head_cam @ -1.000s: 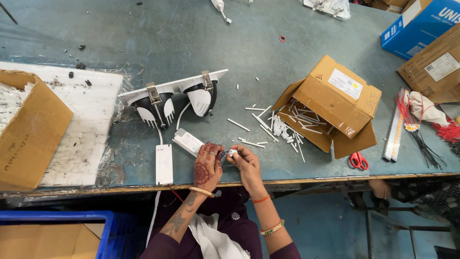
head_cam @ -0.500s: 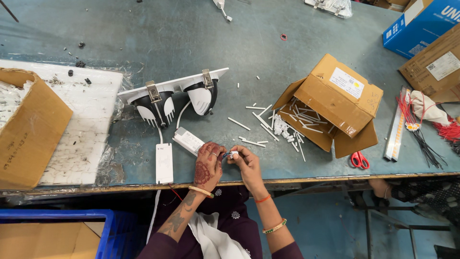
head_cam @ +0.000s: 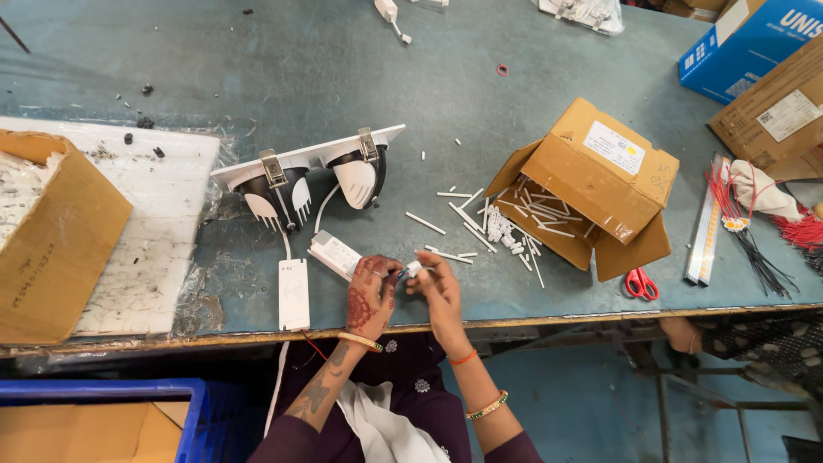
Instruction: The person assembles electrical components for lighting fixtures by hand, connecting wires to LED drivers and inserting connectors into white plastic housings.
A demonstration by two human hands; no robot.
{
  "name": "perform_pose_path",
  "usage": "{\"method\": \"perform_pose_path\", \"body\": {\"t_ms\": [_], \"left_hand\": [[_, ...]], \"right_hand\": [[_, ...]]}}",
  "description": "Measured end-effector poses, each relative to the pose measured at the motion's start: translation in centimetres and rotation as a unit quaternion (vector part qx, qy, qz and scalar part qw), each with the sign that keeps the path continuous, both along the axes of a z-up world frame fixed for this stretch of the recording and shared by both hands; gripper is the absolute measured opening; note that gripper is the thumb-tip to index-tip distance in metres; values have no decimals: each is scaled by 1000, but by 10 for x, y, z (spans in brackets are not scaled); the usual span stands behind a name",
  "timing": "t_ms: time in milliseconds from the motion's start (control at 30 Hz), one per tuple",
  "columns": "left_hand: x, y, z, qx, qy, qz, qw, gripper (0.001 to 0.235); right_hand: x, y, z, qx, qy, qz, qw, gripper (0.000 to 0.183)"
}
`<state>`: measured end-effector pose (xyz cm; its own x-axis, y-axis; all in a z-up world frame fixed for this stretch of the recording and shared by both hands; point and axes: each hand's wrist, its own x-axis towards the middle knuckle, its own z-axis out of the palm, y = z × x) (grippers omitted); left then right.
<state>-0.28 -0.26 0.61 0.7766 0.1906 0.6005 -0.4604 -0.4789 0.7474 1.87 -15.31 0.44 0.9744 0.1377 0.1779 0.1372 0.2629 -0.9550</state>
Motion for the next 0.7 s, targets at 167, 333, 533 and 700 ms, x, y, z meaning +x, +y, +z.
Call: {"method": "perform_pose_path", "body": {"t_ms": [167, 333, 533, 700], "left_hand": [[-4, 1, 8, -17, 13, -3, 1000, 19], [-13, 8, 14, 16, -6, -40, 999, 34], [-17, 44, 15, 240, 95, -60, 964, 59], [8, 78, -1, 475, 76, -19, 877, 67]], "right_hand": [[10, -34, -4, -79, -30, -150, 985, 29], [17, -101, -10, -165, -84, -258, 948, 18], [15, -125, -7, -151, -113, -266, 945, 15], [14, -120, -7, -185, -122, -276, 935, 13]]}}
